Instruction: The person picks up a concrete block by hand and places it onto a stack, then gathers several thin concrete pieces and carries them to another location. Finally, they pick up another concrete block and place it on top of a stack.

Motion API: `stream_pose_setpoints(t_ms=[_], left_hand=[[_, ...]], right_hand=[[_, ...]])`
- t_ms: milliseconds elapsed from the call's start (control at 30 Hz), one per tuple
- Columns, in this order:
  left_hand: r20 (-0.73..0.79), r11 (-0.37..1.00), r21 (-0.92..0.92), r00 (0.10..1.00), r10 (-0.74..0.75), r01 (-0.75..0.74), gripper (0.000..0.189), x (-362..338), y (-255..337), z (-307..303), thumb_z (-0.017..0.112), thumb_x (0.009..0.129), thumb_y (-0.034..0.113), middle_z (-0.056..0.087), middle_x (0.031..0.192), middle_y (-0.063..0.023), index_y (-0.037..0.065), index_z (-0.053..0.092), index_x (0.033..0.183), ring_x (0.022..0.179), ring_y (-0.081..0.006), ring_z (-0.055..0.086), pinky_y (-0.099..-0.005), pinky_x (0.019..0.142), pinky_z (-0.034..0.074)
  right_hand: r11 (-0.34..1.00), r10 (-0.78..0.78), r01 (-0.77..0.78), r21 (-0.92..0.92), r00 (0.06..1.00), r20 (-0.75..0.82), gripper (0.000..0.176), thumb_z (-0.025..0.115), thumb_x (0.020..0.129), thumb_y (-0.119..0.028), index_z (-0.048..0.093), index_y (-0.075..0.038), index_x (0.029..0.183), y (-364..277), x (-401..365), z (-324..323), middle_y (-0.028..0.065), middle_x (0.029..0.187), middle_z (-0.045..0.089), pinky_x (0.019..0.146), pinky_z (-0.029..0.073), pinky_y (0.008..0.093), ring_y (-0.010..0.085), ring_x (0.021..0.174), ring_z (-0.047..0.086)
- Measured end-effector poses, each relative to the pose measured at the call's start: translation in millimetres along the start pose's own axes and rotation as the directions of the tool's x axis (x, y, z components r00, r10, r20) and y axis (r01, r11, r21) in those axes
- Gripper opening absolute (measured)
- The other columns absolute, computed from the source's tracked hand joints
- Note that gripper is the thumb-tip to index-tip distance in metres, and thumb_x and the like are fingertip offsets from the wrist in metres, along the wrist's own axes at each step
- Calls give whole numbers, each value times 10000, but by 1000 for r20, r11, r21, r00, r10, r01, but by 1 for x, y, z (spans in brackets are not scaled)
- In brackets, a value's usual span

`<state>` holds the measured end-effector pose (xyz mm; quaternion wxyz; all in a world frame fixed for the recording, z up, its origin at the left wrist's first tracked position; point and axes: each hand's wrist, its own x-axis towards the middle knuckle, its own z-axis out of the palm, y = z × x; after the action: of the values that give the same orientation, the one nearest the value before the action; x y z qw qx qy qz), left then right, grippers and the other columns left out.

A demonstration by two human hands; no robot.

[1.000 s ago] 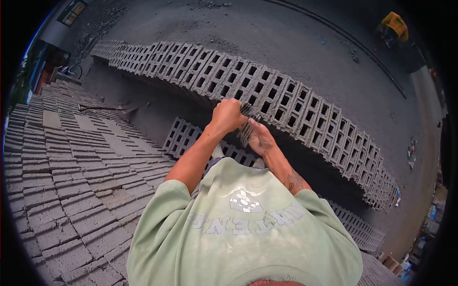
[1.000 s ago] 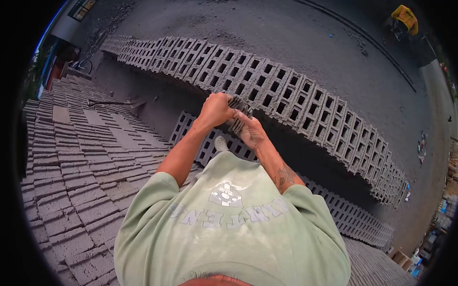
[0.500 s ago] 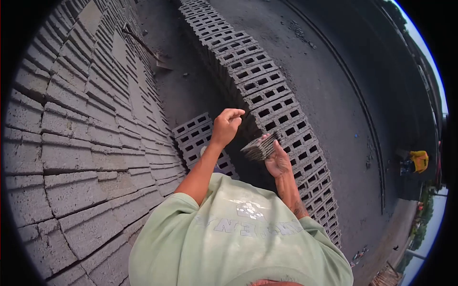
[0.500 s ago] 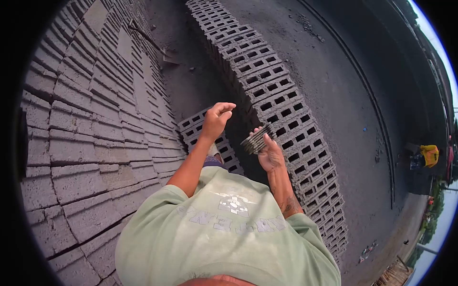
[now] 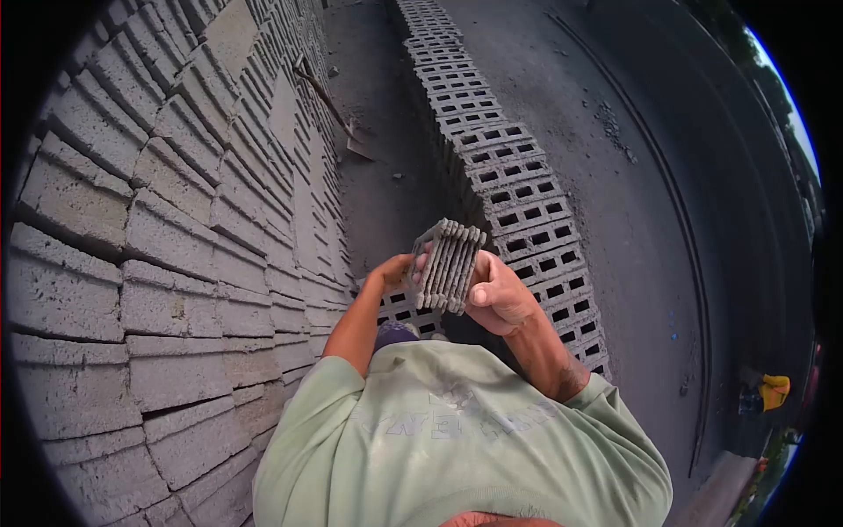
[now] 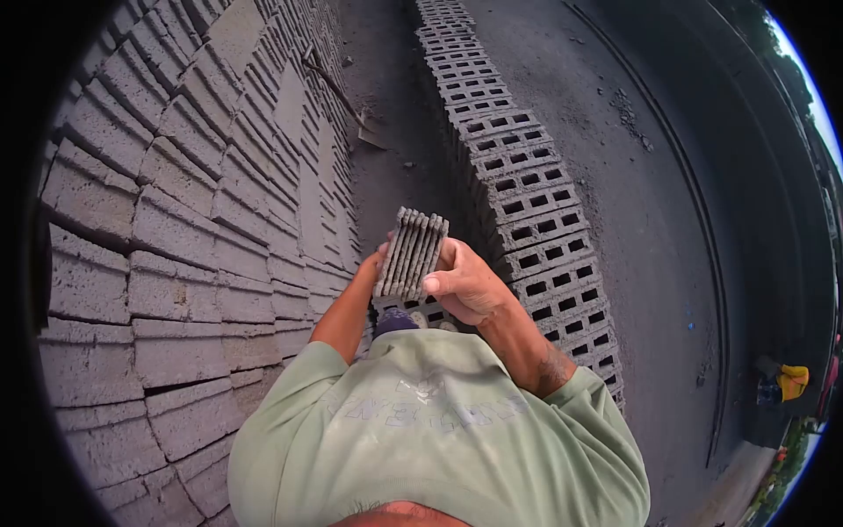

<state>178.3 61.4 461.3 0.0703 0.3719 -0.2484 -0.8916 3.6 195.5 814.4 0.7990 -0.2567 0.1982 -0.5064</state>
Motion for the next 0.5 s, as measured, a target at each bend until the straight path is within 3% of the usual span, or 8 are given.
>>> stream_pose_setpoints(t_ms=[33,133,200,267,300,433,467,500], left_hand=[[-21,971,-179,987,158,-159,445,21,-6,-16,496,842,362,523,1217,-96,62,539,1169,1067,-198,525,-389,908,412],[72,887,-417,966,250,-199,413,38,11,5,505,822,326,550,1151,-92,55,553,1130,1014,-199,544,-382,882,425],[131,860,-474,951,282,-189,391,36,35,17,511,809,302,568,1107,-89,51,562,1105,979,-199,556,-378,865,434],[144,866,-469,953,265,-170,370,34,55,11,517,796,278,586,1064,-87,46,571,1079,944,-200,568,-374,848,443],[143,871,-461,954,263,-171,360,28,69,8,520,789,266,595,1042,-85,44,576,1067,926,-200,574,-372,839,447],[38,916,-357,977,209,-183,318,5,129,-24,532,763,218,630,954,-80,35,594,1015,855,-202,599,-364,805,465],[30,914,-353,974,226,-201,318,0,151,-31,532,763,218,630,954,-80,35,594,1015,855,-202,599,-364,805,465],[-162,939,-202,955,250,-280,261,-8,173,-42,535,730,194,624,897,-80,33,612,921,800,-195,583,-356,750,454]], right_hand=[[999,23,-21,-33,998,64,789,795,629,-197,383,59,1251,-9,19,3,156,1215,507,964,416,420,276,1120,517],[998,51,-53,18,994,96,743,801,614,-189,433,68,1207,-23,73,21,123,1121,570,812,489,321,188,960,590],[992,125,-122,-34,982,143,744,800,616,-197,432,71,1204,-38,109,17,124,1108,575,782,493,318,191,940,594],[983,177,-167,-80,973,150,734,792,629,-225,434,72,1198,-40,133,10,136,1077,584,736,504,330,201,905,603],[970,241,-233,-66,956,166,849,811,616,-239,360,84,1259,-48,146,5,192,1218,505,961,416,395,264,1105,532],[989,148,-148,-7,988,-37,636,753,701,-281,463,59,1153,-95,178,-40,149,1022,594,831,499,330,221,863,626],[985,111,-129,-116,983,-149,548,729,708,-261,494,50,1093,-113,182,-69,140,965,603,804,500,351,223,808,623],[969,52,-111,-220,966,-255,461,706,716,-240,526,40,1033,-128,184,-105,131,908,613,777,500,373,225,752,621]])
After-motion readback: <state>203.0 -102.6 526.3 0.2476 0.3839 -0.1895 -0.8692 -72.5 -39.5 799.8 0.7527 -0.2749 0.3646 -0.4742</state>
